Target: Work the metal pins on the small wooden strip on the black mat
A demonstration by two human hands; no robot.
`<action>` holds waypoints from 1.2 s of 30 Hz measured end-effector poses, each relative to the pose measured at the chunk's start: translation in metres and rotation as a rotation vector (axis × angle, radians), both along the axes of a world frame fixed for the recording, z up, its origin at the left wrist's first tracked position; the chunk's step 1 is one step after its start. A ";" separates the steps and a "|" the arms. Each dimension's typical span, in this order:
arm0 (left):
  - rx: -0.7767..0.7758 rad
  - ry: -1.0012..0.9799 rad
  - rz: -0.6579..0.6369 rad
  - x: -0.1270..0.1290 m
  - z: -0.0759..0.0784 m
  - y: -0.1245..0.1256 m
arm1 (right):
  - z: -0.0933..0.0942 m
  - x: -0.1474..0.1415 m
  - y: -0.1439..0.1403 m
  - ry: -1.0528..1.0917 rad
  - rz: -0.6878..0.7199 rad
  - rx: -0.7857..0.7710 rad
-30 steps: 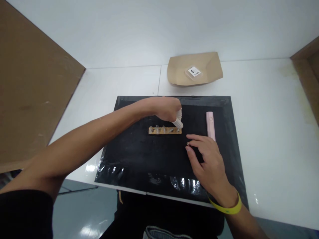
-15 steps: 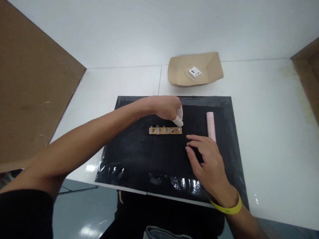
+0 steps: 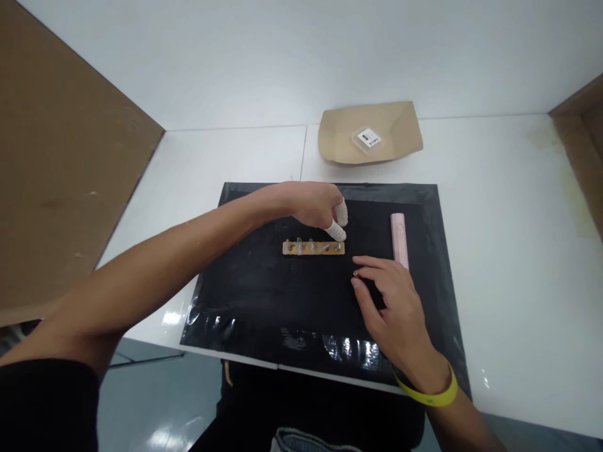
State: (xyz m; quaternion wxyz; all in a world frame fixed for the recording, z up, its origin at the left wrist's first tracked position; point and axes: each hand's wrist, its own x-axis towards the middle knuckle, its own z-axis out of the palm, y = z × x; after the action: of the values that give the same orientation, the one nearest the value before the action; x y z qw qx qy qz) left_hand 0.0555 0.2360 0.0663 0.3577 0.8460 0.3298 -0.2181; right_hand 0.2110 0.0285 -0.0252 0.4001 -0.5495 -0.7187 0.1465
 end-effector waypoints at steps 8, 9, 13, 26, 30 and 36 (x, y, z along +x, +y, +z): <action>-0.007 0.012 -0.001 0.002 0.002 -0.003 | 0.001 0.000 -0.001 0.004 -0.004 -0.015; -0.007 0.014 -0.006 0.003 0.002 -0.003 | 0.001 0.000 -0.001 0.004 -0.005 -0.014; -0.011 0.009 -0.013 0.004 0.004 -0.005 | 0.001 0.000 -0.001 0.003 -0.001 -0.007; 0.052 0.069 0.003 -0.003 0.010 -0.006 | 0.002 0.001 0.000 0.005 0.001 -0.009; 0.045 0.087 0.008 0.001 0.009 -0.010 | 0.001 0.001 0.000 0.006 -0.004 -0.011; 0.045 0.057 -0.011 0.006 0.006 -0.010 | 0.001 0.000 0.000 0.001 -0.004 -0.014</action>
State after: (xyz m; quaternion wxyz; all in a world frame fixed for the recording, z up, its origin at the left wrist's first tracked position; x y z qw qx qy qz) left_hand 0.0614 0.2261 0.0727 0.3280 0.8491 0.3398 -0.2367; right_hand 0.2113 0.0282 -0.0241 0.3971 -0.5535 -0.7164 0.1511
